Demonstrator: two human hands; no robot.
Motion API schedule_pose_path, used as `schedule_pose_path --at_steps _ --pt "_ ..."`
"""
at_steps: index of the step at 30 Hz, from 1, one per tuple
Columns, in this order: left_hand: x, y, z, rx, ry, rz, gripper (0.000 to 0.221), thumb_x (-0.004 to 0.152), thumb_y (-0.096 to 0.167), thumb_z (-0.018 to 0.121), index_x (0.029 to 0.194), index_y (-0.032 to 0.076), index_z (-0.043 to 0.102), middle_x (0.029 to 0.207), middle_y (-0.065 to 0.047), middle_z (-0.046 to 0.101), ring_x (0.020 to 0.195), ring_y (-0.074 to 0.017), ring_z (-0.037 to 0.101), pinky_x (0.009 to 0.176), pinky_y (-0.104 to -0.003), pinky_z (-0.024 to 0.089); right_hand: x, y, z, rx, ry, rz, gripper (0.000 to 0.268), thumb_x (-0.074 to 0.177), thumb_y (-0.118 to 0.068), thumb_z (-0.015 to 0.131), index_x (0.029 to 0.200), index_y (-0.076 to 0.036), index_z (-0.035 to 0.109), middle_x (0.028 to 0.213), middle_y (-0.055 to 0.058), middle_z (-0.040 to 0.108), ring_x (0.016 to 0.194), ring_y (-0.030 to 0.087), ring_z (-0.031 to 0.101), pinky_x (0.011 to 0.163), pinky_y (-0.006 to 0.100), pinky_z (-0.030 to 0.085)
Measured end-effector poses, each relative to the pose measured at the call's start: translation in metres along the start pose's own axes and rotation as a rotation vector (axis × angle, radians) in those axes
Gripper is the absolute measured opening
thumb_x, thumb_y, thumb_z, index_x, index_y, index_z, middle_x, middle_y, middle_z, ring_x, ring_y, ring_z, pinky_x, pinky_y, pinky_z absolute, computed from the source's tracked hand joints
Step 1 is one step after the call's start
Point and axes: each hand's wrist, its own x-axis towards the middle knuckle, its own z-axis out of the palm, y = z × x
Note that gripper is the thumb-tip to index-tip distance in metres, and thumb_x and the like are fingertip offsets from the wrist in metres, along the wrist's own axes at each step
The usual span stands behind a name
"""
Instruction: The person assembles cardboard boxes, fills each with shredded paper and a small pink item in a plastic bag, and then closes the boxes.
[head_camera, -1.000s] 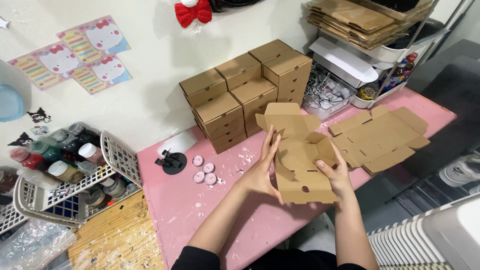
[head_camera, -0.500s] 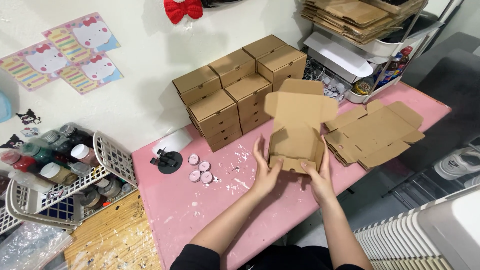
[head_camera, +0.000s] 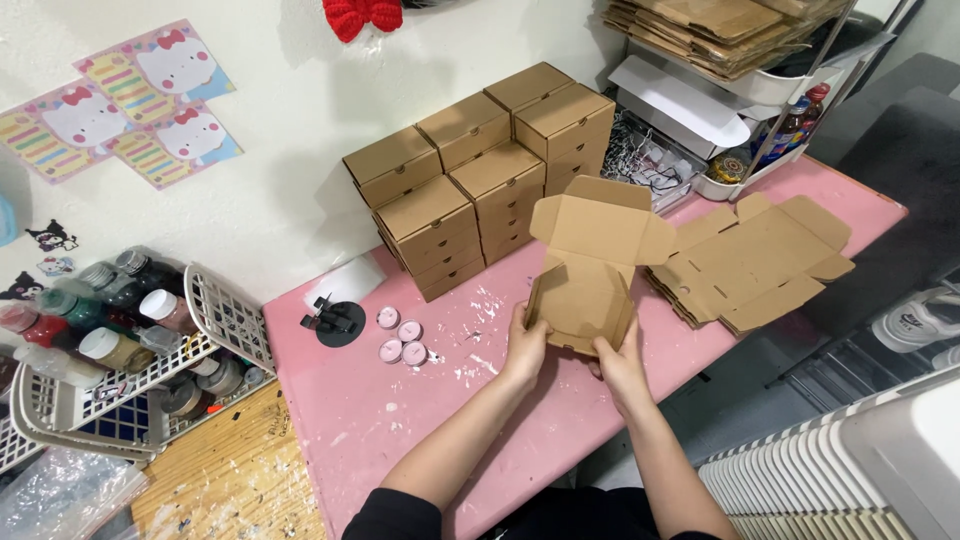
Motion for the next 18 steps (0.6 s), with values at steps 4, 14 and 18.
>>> schedule_pose_path --at_steps 4,14,18 --pt "-0.025 0.088 -0.002 0.168 -0.130 0.095 0.061 0.087 -0.006 0.050 0.140 0.012 0.025 0.126 -0.012 0.038 0.107 -0.0202 0.056 0.091 -0.035 0.054 0.003 0.010 -0.019 -0.251 0.054 -0.230 0.088 0.086 -0.006 0.059 0.155 -0.020 0.008 0.130 0.011 0.051 0.078 0.021 0.062 0.053 0.033 0.051" --pt "-0.003 0.096 -0.032 1.068 -0.042 0.453 0.041 0.090 0.003 0.061 0.131 0.003 0.061 0.136 -0.016 0.056 0.127 -0.0361 0.051 0.113 -0.048 0.042 0.010 -0.081 -0.034 -0.982 -0.119 -0.323 0.044 0.091 -0.031 0.073 0.121 0.000 0.067 0.105 0.016 0.071 0.089 0.024 0.068 0.081 0.038 0.054" --pt "0.002 0.119 -0.025 1.153 -0.037 0.672 0.040 0.092 0.014 0.068 0.129 0.000 0.060 0.137 -0.018 0.055 0.134 -0.0375 0.048 0.114 -0.051 0.040 0.133 -0.134 -0.050 -0.845 0.092 -0.739 0.043 0.088 -0.015 0.076 0.127 -0.002 0.064 0.111 0.014 0.070 0.102 0.024 0.068 0.087 0.037 0.055"
